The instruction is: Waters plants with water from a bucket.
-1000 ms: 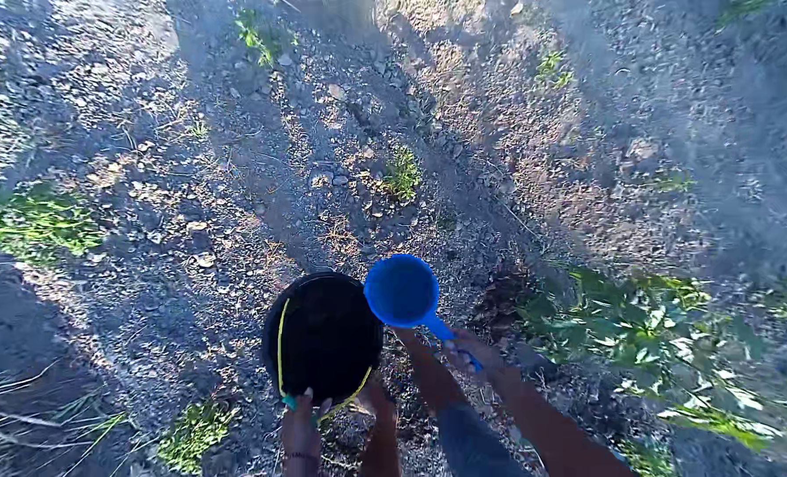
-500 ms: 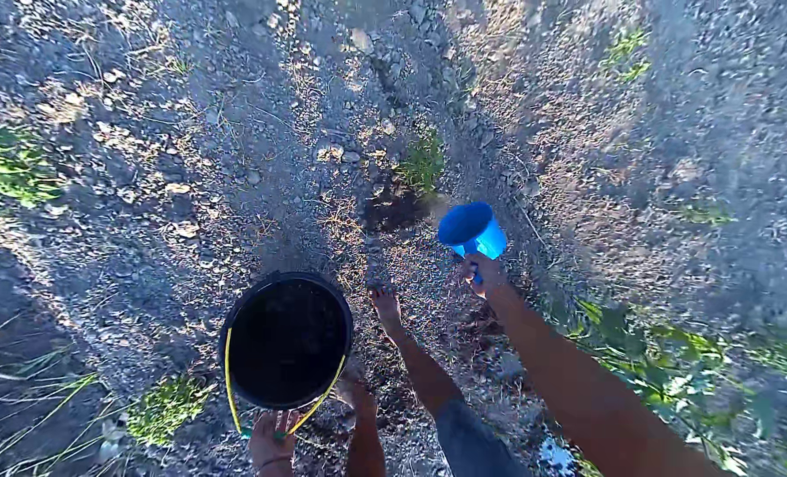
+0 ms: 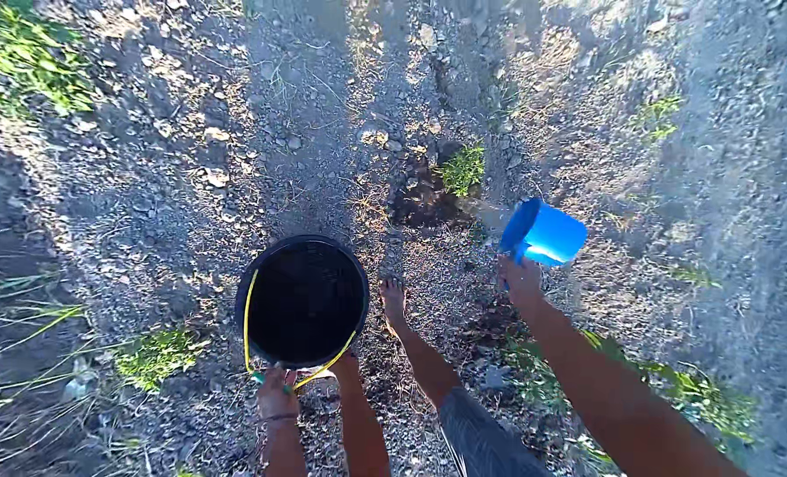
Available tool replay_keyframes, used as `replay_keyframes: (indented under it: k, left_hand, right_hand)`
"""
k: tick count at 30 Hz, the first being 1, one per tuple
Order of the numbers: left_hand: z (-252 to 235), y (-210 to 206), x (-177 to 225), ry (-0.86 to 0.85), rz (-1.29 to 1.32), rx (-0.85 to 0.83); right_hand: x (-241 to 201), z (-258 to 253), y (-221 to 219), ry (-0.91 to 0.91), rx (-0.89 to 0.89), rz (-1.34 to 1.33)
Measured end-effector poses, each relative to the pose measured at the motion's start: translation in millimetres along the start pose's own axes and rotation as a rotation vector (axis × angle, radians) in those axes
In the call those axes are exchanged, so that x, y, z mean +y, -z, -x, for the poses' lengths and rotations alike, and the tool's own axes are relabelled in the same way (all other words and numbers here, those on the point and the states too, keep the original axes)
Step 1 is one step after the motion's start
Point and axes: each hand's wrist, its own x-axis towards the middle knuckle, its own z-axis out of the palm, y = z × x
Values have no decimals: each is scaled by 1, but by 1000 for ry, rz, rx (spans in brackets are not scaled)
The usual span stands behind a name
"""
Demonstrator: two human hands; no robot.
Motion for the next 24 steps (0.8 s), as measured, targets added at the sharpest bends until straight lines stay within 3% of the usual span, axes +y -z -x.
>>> replay_keyframes:
  k: [4, 8, 12, 16, 18, 20, 24]
  left_hand:
    - [15, -17, 24, -28, -170, -57]
    - [41, -23, 45, -48, -235, -106]
    - [76, 11, 65, -21, -216, -127]
    - [112, 52, 81, 40, -125, -98]
    - [120, 74, 80, 65, -44, -71]
    - [118, 96, 75, 67, 37, -43]
    - [100, 137, 54, 101, 109, 18]
  right_hand:
    - [23, 81, 9, 267, -167, 493]
    - [31, 140, -7, 698, -572, 1011]
    - [-9, 171, -99, 1037, -936, 1350]
    - [-49, 197, -214, 1450, -1049, 1477]
    - [-60, 225, -240, 1367, -1073, 1635]
    - [-49, 255, -247, 1144, -1141, 1713]
    - [-11, 297, -252, 777, -1436, 1564]
